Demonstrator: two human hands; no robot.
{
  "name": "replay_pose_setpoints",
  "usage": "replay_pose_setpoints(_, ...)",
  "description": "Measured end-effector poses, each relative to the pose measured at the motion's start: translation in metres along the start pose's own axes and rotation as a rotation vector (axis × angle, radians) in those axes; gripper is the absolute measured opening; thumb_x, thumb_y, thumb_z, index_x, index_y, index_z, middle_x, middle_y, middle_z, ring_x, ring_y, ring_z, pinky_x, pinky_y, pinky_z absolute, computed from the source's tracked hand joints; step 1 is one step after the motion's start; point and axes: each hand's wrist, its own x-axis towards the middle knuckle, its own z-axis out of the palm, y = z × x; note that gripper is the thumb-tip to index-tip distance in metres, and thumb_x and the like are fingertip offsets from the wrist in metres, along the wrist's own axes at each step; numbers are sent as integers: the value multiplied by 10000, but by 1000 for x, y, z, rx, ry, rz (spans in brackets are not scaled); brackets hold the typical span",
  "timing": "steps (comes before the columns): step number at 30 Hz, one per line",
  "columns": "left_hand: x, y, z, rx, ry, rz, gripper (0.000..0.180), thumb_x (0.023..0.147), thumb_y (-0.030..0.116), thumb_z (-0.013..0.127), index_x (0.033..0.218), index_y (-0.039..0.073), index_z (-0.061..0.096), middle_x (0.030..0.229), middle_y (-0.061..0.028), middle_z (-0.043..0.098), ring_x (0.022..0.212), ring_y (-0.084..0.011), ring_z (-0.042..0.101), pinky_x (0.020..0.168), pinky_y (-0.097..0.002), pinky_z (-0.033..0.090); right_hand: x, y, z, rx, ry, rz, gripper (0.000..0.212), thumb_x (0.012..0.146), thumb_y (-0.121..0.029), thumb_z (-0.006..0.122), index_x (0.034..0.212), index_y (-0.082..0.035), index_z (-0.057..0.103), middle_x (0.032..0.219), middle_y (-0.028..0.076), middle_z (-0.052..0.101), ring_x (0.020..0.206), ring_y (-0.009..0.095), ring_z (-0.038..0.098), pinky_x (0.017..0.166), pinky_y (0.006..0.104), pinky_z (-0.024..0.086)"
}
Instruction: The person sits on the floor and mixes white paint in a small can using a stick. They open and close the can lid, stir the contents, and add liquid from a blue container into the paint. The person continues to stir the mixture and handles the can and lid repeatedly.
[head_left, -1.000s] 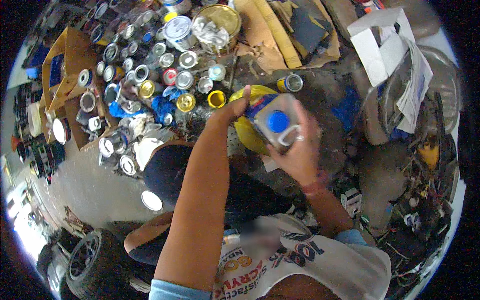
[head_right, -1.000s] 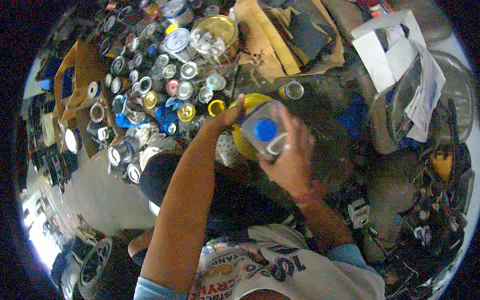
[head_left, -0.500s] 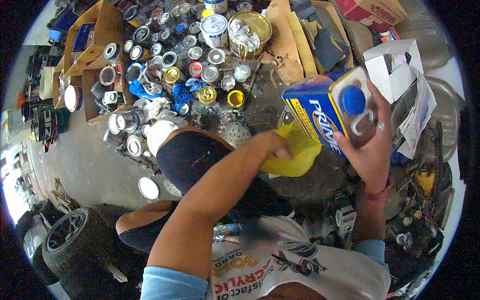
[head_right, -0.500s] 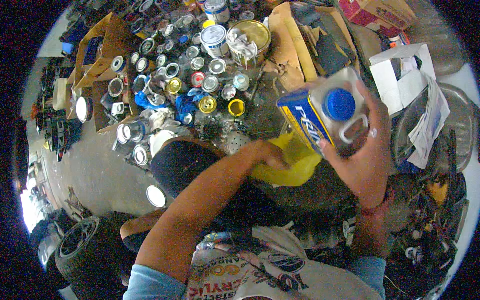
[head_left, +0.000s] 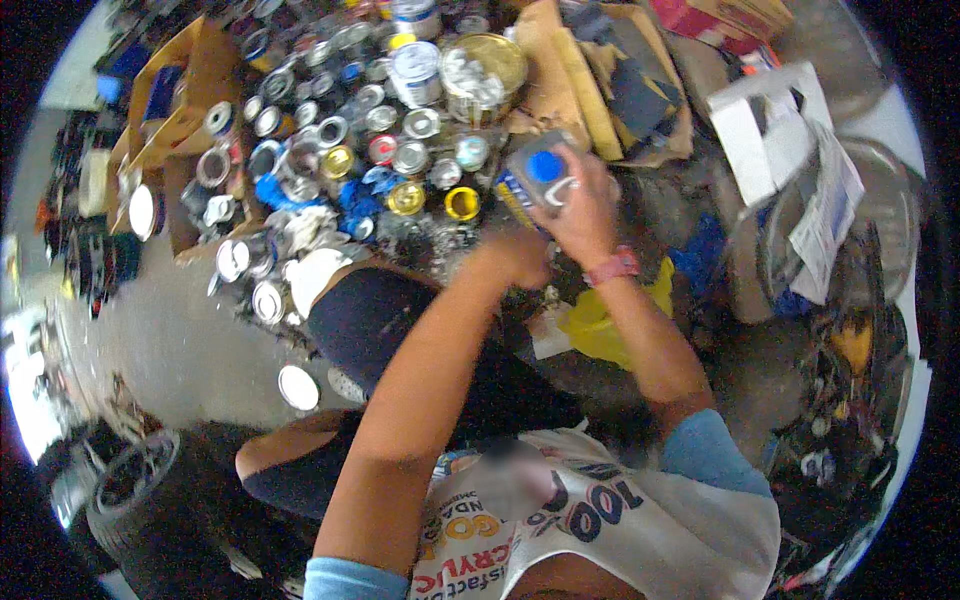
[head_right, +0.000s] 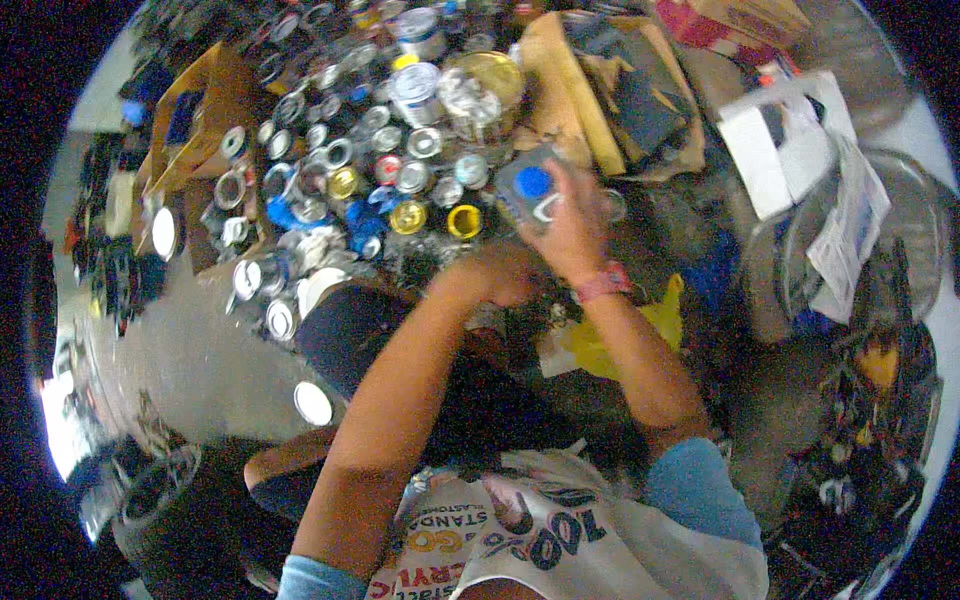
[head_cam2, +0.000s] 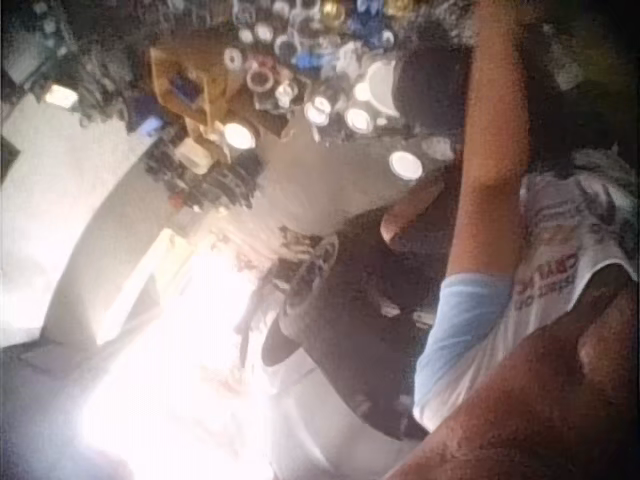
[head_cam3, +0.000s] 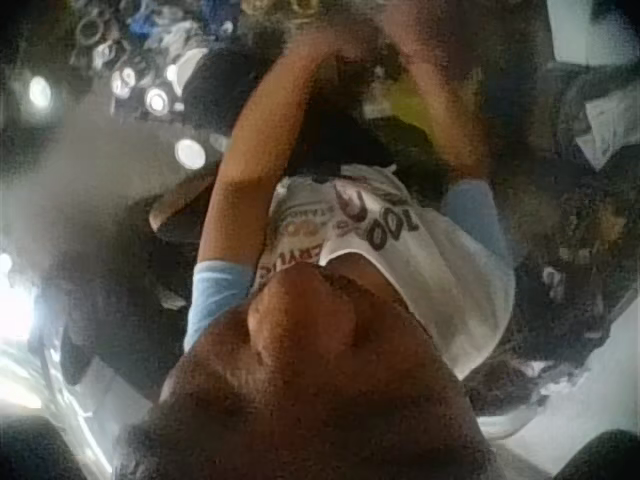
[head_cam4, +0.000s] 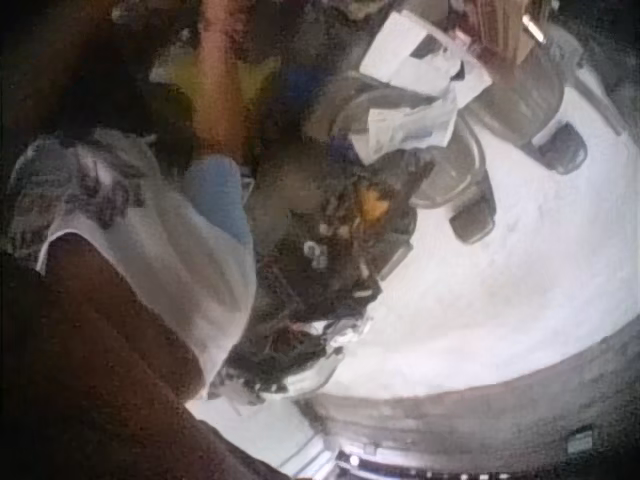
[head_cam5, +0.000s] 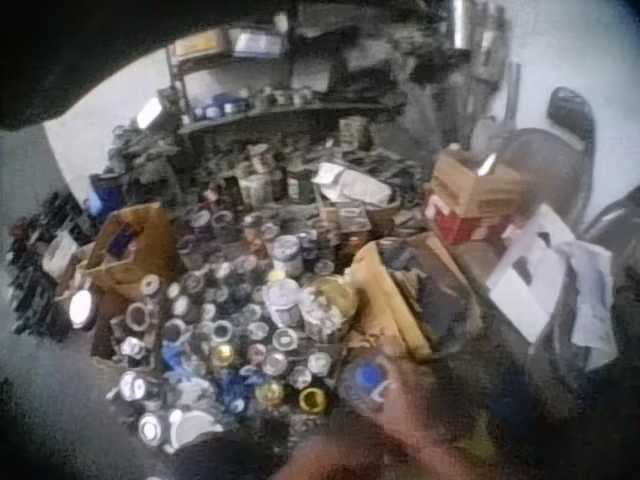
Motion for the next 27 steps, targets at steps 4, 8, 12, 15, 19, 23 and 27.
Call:
replay_pose_setpoints(4, -14, -26, -23, -12, 690, -395, 400, 969, 293, 680, 1340, 146, 715, 1132, -234, 774, 1018, -439, 753, 919, -541, 620, -28, 12, 41, -103, 18, 39, 992, 701, -212, 954, 1560, -165, 462, 1473, 196, 536, 1400, 436, 495, 1144, 567, 392)
replay_pose_setpoints(8, -9, -26, -21, -39, 849, -145, 530, 946, 253, 763, 1449, 134, 647, 1419, -193, 656, 1233, -405, 685, 1011, -488, 596, -47, 10, 63, -115, -5, 86, 1033, 694, -253, 969, 1588, -153, 460, 1519, 227, 503, 1355, 479, 504, 1144, 596, 402)
replay_pose_setpoints(12, 9, -25, -15, -24, 678, -134, 514, 949, 280, 783, 1434, 150, 670, 1488, -194, 618, 1287, -429, 651, 1068, -498, 566, -60, 24, 58, 160, 2, 67, 976, 726, -215, 946, 1567, -88, 470, 1494, 225, 548, 1352, 453, 526, 1174, 562, 404)
replay_pose_setpoints(15, 17, -24, -17, -45, 644, -165, 519, 932, 289, 804, 1413, 133, 682, 1503, -210, 607, 1289, -430, 650, 1074, -496, 565, -58, 75, 54, 280, 170, 305, 950, 757, -198, 932, 1556, -29, 448, 1489, 214, 574, 1384, 426, 531, 1209, 520, 405)
replay_pose_setpoints(19, 17, -19, -15, 0, 600, -244, 524, 877, 276, 850, 1353, 113, 702, 1476, -259, 601, 1273, -449, 653, 1058, -498, 570, -41, 160, 85, 129, 398, 458, 985, 752, -204, 957, 1559, -17, 425, 1472, 213, 584, 1394, 424, 537, 1214, 505, 411)
replay_pose_setpoints(23, 24, -21, -7, 40, 628, -252, 530, 816, 227, 879, 1304, 106, 711, 1401, -280, 617, 1233, -463, 661, 1028, -509, 580, -31, 207, 112, 235, 223, 604, 1015, 720, -181, 977, 1571, -64, 437, 1472, 213, 579, 1374, 432, 565, 1176, 502, 464)
replay_pose_setpoints(27, 26, -28, -3, 66, 723, -197, 519, 810, 209, 873, 1292, 102, 712, 1347, -261, 636, 1187, -445, 682, 1006, -516, 588, -48, 209, 117, 68, 106, 446, 823, 746, -24, 906, 1475, -103, 533, 1411, 197, 639, 1306, 427, 629, 1073, 472, 537)
